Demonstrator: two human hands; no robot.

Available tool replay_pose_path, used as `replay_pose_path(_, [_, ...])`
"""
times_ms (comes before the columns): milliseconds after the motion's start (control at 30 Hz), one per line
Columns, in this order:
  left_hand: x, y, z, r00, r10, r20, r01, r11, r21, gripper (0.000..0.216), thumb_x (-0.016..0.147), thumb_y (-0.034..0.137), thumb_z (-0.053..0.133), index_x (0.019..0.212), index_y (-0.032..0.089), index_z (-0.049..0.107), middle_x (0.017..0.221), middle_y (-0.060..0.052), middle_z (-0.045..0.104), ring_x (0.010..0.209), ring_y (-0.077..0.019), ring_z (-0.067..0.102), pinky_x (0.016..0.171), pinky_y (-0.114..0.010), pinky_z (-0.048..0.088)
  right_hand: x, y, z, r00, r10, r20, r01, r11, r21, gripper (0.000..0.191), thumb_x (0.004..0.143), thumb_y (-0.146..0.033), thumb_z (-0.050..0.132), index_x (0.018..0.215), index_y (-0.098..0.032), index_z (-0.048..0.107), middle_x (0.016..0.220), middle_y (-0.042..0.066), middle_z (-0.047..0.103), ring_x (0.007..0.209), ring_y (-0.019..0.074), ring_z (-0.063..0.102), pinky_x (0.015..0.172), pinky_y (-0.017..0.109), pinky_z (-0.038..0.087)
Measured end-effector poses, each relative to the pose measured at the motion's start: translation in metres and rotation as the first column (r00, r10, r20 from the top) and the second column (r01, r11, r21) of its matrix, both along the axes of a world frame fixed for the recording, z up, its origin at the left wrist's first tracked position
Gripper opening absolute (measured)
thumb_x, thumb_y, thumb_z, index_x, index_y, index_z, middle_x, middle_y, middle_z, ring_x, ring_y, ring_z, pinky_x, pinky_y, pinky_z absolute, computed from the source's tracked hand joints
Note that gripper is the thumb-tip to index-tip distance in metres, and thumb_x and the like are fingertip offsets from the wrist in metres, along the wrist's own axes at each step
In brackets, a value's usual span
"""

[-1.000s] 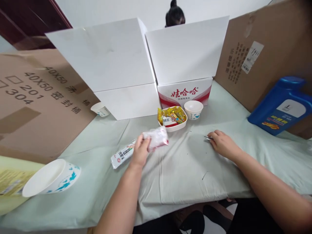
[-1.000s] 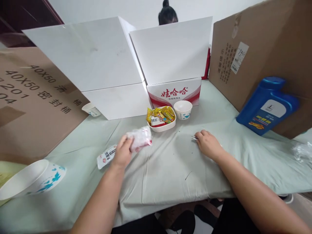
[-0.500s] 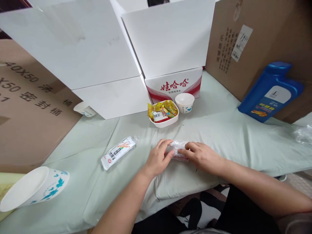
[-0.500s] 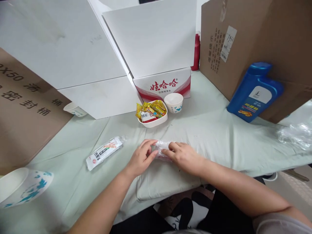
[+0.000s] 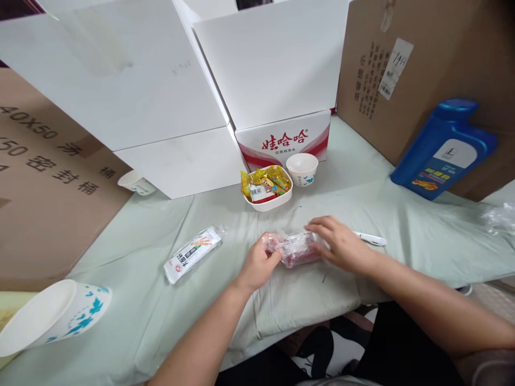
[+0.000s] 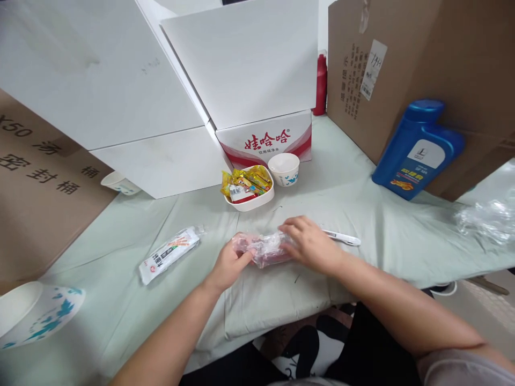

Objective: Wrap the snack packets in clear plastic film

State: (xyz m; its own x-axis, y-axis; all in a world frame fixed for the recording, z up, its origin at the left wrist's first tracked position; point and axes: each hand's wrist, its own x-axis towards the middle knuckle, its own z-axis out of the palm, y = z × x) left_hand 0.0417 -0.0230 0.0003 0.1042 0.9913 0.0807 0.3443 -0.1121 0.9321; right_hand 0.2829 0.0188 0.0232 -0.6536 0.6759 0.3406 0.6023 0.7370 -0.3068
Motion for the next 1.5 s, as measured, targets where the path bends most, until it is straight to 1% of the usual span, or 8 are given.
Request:
replay_pose_path(267, [-0.012,0.003,0.009,0.996,0.041,0.073,-0.031,0.990,-0.136,0.042,0.072,0.023,0.059,0.114,0.021,0.054,0.081,0.002,0.057,0.057,-0.0106,0.056,0.054,-0.022,0.048,-0.008,-0.005,0.001,0.978,0.208,0.005,-0.208,0.978,-0.008,0.023,0.094,-0.014,0.046,0.098,-0.018,0.069,0.092,0.010,0.064,0.085,0.0200,0.057,0.073,0.032,0.049])
replay_pose_path(567, [-0.043,0.008,0.018,0.822,0.282,-0.495,-0.121,0.936,0.332,0.014,0.068,0.015,0.049,0.068,0.020,0.061,0.093,-0.006,0.062,0.085,-0.0202,0.059,0.069,-0.030,0.048,0.034,0.019,0.013,0.990,-0.092,-0.103,0.100,0.992,0.080,0.024,0.082,-0.005,0.042,0.081,-0.019,0.062,0.090,0.009,0.066,0.089,0.0247,0.058,0.079,0.040,0.047])
replay_pose_path(733, [-0.038,0.006,0.018,0.810,0.417,-0.413,-0.220,0.868,0.445,0.013,0.074,0.015,0.046,0.075,0.021,0.058,0.091,-0.005,0.062,0.089,-0.0205,0.060,0.074,-0.030,0.048,0.037,0.011,0.027,0.959,0.153,-0.237,-0.164,0.986,-0.025,0.026,0.083,-0.004,0.038,0.077,-0.022,0.057,0.098,0.007,0.068,0.109,0.0233,0.058,0.088,0.039,0.048])
replay_pose_path(867, [-0.053,0.017,0.013,0.718,0.368,-0.591,-0.277,0.930,0.242,0.008,0.072,0.018,0.051,0.067,0.021,0.057,0.075,-0.004,0.058,0.073,-0.0207,0.058,0.071,-0.034,0.047,0.040,0.005,0.039,0.968,0.250,0.024,-0.232,0.926,-0.298,0.018,0.091,-0.018,0.045,0.097,-0.021,0.062,0.083,0.004,0.068,0.078,0.0190,0.063,0.073,0.034,0.049])
replay_pose_path(967, [-0.050,0.012,0.018,0.709,0.474,-0.521,-0.277,0.868,0.412,0.012,0.080,0.022,0.052,0.069,0.021,0.055,0.077,-0.004,0.056,0.074,-0.0202,0.057,0.071,-0.033,0.047,0.034,0.001,0.034,0.989,0.119,0.088,-0.101,0.978,-0.183,0.030,0.092,-0.042,0.054,0.108,-0.018,0.062,0.088,0.009,0.068,0.081,0.0234,0.062,0.076,0.040,0.049])
replay_pose_path(1200, [-0.011,-0.013,0.034,0.759,0.056,-0.649,0.395,0.753,0.527,0.026,0.085,0.025,0.060,0.111,0.021,0.061,0.102,-0.008,0.068,0.100,-0.0241,0.059,0.089,-0.039,0.046,0.003,-0.020,0.013,0.946,0.279,0.168,-0.275,0.960,-0.048,0.029,0.090,-0.014,0.049,0.117,-0.016,0.061,0.100,0.011,0.068,0.092,0.0225,0.062,0.079,0.037,0.048])
replay_pose_path(1367, [-0.003,-0.024,0.036,0.589,-0.186,-0.786,0.633,0.711,0.306,0.023,0.091,0.015,0.047,0.083,0.023,0.067,0.077,-0.003,0.067,0.081,-0.0188,0.059,0.075,-0.034,0.045,-0.001,-0.041,0.020,0.842,0.482,0.244,-0.426,0.870,-0.249,0.011,0.088,-0.018,0.054,0.087,-0.019,0.065,0.075,0.002,0.066,0.069,0.0162,0.060,0.061,0.027,0.041])
replay_pose_path(1500, [0.001,-0.034,0.034,0.523,-0.308,-0.795,0.698,0.690,0.192,0.027,0.089,0.035,0.059,0.067,0.020,0.063,0.067,-0.003,0.060,0.070,-0.0186,0.056,0.064,-0.032,0.044,0.000,-0.041,0.020,0.923,0.256,0.286,-0.227,0.965,-0.132,0.014,0.092,-0.017,0.050,0.093,-0.018,0.064,0.081,0.004,0.067,0.059,0.0139,0.058,0.052,0.027,0.035])
